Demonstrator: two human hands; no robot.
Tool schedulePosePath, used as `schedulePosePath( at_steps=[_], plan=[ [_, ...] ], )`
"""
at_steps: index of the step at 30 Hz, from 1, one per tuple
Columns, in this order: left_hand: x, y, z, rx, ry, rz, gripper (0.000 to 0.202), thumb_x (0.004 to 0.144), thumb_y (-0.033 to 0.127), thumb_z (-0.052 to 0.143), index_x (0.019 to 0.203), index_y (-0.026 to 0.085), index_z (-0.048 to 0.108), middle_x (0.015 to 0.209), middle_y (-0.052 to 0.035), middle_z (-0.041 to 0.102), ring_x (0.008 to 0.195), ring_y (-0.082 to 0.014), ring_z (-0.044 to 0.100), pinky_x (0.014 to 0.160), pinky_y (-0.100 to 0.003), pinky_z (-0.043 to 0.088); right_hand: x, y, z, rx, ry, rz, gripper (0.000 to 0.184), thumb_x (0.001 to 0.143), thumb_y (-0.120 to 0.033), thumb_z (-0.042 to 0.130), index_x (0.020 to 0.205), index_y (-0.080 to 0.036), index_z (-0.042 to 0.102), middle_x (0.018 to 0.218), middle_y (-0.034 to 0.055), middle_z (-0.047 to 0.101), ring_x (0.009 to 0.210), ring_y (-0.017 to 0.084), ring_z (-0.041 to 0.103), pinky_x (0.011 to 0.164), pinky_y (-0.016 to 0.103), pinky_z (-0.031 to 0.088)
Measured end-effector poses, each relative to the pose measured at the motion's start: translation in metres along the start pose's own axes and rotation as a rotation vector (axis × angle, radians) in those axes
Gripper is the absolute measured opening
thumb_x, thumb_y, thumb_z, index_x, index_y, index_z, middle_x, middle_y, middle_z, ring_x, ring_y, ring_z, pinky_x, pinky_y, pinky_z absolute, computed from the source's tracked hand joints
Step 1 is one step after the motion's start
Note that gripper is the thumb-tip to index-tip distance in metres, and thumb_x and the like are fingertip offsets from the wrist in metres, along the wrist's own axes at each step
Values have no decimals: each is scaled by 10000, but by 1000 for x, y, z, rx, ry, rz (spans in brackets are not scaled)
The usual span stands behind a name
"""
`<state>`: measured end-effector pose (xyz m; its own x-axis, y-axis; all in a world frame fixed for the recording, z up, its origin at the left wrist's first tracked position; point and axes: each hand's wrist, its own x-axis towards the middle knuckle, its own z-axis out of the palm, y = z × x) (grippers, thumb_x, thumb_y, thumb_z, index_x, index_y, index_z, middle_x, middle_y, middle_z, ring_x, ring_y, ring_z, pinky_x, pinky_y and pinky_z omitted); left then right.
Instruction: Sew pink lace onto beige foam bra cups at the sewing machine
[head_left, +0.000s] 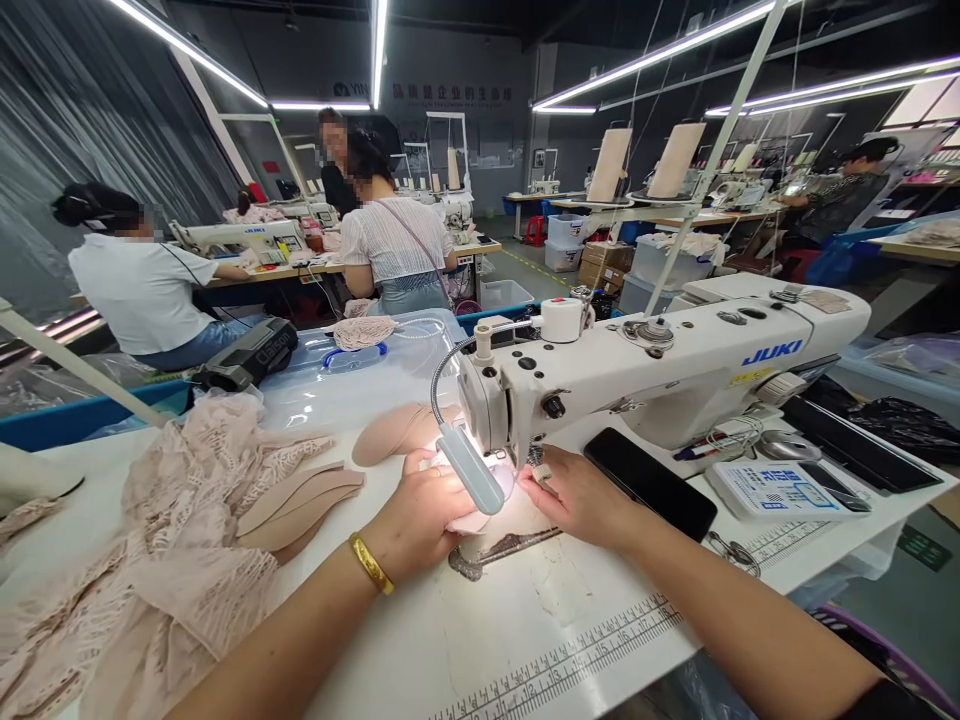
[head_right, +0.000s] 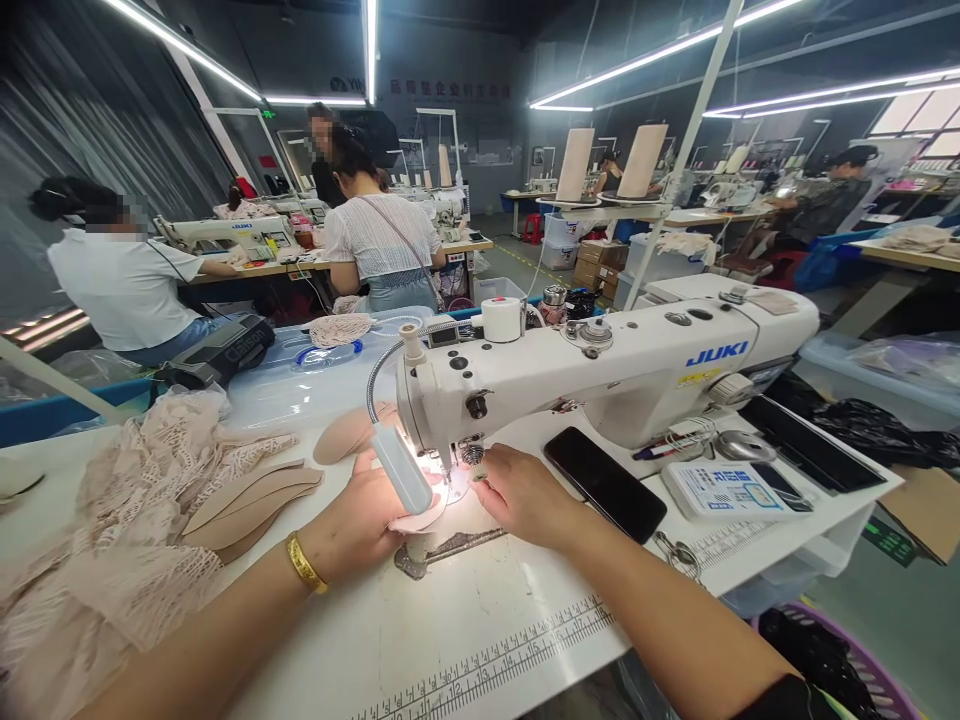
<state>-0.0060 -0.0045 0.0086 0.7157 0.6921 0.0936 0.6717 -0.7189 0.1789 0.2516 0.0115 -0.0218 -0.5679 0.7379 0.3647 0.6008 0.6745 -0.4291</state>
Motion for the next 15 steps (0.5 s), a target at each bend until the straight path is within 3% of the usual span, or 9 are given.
schedulePosePath(
  at_steps=[5,10,15],
  plan=[
    [-5,0,8,1,67,-15,255,786,83,565,923,247,705,968,-17,741,955,-255,635,996,-505,257,-2,3,3,26,-3,-11,137,997,-205,463,919,-206,575,901,68,662,835,238,619,744,360,479],
    [-10,0,19,41,187,85,303,757,78,590,991,235,700,967,-21,748,895,-250,649,1016,-561,233,-3,2,2,26,-22,-25,192,1024,-248,438,989,-198,620,915,83,672,851,246,620,742,362,475],
    [-14,13,21,102,238,148,172,847,144,585,980,211,672,840,-13,719,765,-215,618,983,-551,287,-3,-7,-5,19,-140,-136,219,1029,-228,446,993,-220,662,814,43,646,769,211,561,719,327,419]
  ],
)
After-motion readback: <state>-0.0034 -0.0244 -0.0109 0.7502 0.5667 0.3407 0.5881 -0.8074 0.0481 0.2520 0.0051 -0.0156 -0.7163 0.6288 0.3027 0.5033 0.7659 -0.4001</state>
